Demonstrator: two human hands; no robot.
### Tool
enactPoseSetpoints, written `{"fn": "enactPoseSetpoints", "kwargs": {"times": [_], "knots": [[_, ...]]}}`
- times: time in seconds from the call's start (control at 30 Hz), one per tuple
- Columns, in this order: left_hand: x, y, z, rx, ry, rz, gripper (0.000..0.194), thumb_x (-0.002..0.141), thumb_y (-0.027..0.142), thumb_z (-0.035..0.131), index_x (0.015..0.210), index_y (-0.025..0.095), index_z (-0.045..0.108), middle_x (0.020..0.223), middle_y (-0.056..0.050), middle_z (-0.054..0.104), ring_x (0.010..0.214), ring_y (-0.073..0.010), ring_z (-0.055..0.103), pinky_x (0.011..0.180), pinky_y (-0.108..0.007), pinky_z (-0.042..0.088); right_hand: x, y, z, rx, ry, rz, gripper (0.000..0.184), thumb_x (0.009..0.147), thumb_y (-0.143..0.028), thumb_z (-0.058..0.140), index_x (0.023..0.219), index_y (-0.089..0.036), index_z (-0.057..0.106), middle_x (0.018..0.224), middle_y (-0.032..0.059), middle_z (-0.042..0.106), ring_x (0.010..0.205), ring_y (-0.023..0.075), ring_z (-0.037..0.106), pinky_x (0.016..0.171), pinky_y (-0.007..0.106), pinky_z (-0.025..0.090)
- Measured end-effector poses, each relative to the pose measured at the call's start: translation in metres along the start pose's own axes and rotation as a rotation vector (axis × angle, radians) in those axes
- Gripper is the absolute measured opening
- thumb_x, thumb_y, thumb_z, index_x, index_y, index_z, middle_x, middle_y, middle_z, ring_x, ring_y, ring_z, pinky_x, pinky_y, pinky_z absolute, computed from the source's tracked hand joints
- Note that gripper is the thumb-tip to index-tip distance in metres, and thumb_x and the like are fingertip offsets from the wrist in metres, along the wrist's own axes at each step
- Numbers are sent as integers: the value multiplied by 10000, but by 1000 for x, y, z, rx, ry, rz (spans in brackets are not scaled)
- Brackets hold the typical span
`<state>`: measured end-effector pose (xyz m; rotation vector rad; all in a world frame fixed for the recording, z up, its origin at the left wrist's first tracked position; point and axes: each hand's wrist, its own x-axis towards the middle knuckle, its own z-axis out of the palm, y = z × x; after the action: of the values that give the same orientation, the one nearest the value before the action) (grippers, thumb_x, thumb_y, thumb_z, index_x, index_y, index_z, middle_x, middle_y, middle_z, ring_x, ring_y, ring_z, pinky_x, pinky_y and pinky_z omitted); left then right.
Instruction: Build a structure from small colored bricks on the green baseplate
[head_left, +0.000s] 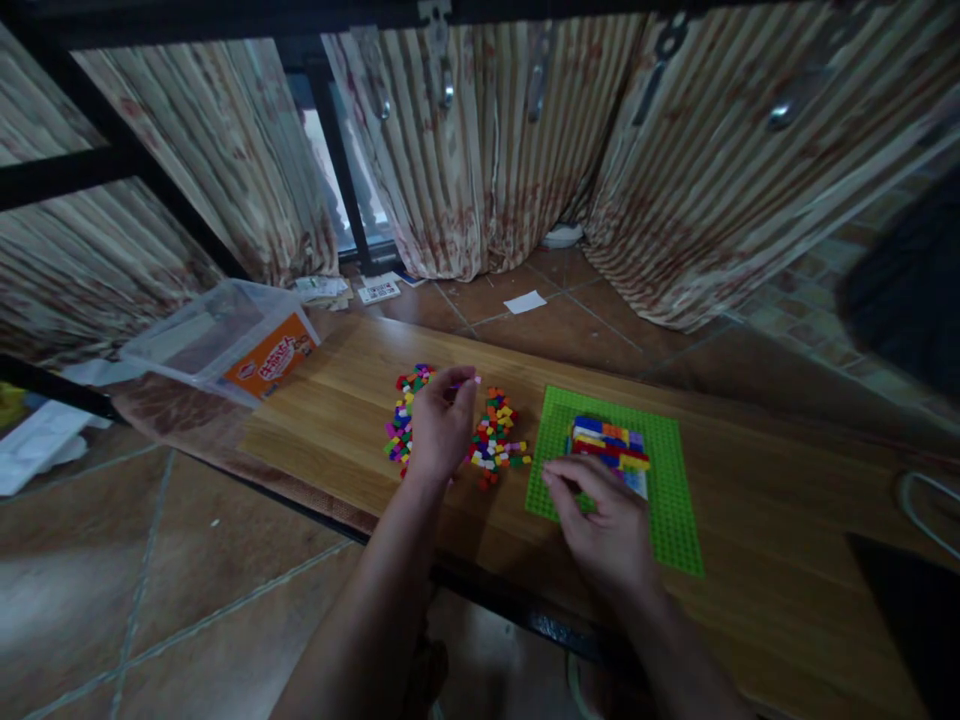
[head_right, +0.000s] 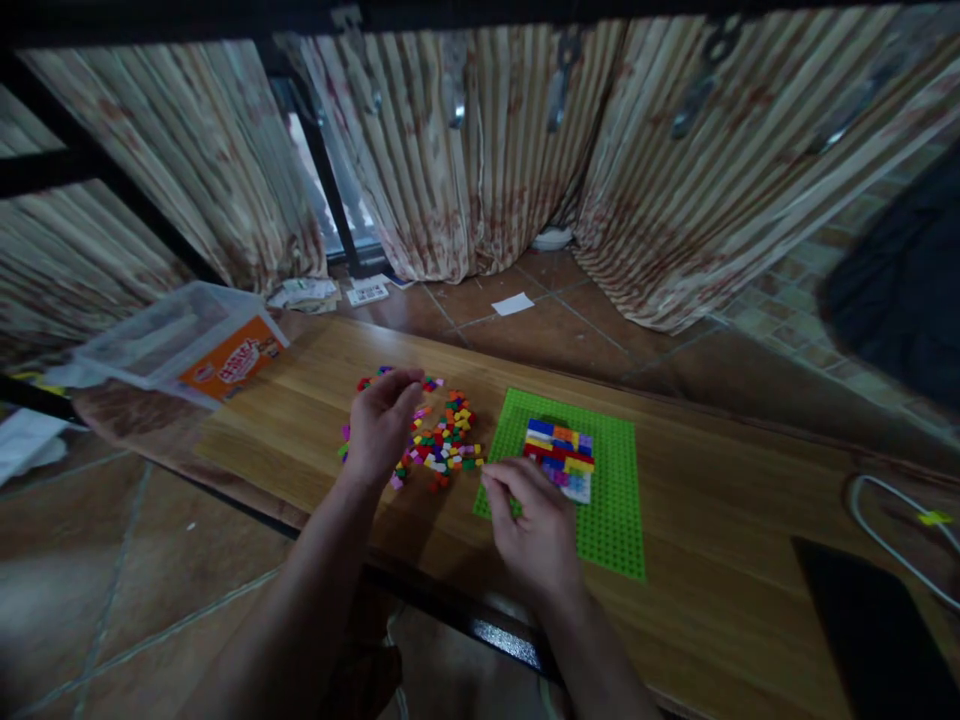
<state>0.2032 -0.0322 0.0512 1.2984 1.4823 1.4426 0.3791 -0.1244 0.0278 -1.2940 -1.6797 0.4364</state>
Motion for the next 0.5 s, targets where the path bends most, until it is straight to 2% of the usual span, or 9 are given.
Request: {"fn": "enactPoseSetpoints", "kwargs": {"times": [0.07, 0.13, 0.5], "knots": [[1, 0, -4, -8, 14, -25, 258, 778, 260, 575, 973, 134, 689, 791, -30, 692, 667, -112, 594, 611, -210, 453, -2, 1, 12, -37, -103, 3, 192, 914, -209, 498, 949, -251, 681, 914, 40, 694, 864, 191, 657, 769, 320, 521], [2, 0, -8, -19, 36, -44, 265, 769, 258, 577, 976, 135, 690, 792, -30, 692, 654, -108, 585, 606, -208, 452, -2, 3, 21, -84, -143, 19, 216, 913, -200, 475, 979, -241, 677, 959, 57, 688, 899, 206, 652, 788, 338, 524], [4, 2, -22, -84, 57, -82, 229, 743, 224, 597, 929, 133, 694, 791, -21, 690, 665, -104, 586, 626, -201, 456, 5, 10, 42, -336, -185, 63, 263, 897, -192, 460, 1048, -219, 675, 964, 88, 636, 854, 242, 632, 781, 394, 532]]}}
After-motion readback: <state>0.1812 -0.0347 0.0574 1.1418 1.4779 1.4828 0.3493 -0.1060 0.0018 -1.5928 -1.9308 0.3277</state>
